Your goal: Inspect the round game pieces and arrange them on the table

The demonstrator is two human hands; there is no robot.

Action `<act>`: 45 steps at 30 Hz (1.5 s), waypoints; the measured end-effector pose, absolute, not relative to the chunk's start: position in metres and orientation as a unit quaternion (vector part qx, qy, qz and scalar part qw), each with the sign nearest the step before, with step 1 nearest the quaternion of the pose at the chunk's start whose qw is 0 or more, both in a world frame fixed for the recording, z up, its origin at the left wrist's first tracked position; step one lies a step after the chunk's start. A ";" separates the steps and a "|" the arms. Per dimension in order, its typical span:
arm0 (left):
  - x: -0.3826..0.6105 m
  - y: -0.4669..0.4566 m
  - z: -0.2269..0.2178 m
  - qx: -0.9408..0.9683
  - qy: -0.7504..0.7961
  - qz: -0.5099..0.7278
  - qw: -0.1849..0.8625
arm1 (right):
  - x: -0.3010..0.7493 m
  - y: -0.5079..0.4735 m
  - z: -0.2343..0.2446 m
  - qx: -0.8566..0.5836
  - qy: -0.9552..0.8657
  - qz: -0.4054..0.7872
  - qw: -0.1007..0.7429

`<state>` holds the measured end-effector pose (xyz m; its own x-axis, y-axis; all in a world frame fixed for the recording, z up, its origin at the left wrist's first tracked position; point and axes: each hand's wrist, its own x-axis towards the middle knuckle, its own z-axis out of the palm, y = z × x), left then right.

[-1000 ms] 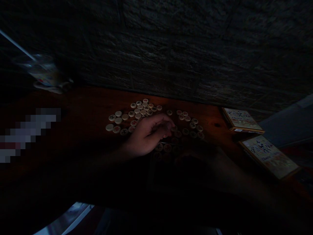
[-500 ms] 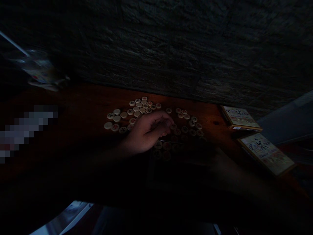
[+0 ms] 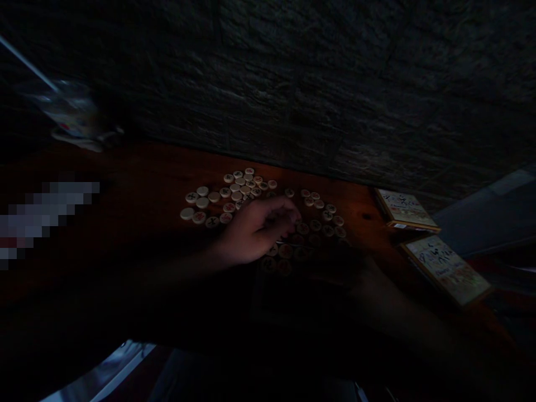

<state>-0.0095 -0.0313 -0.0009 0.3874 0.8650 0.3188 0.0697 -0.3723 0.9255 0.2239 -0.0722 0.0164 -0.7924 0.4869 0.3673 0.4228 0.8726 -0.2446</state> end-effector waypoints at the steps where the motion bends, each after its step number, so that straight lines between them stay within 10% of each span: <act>1: -0.010 -0.031 -0.001 0.704 0.331 0.443 0.445 | 0.224 -0.072 0.016 -0.241 -0.944 0.074 0.211; 22: -0.014 -0.023 0.004 0.692 0.355 0.484 0.402 | 0.245 -0.046 0.012 -0.412 -0.828 0.092 0.370; 45: -0.031 0.005 -0.001 0.795 0.413 0.390 0.213 | 0.251 -0.014 -0.003 -0.458 -0.828 0.105 0.307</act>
<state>-0.0307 0.0051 -0.0011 0.3535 0.8232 0.4442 0.4903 -0.5675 0.6615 0.2514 -0.0136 -0.0034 -0.3925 0.8223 0.4120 0.6940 0.5587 -0.4540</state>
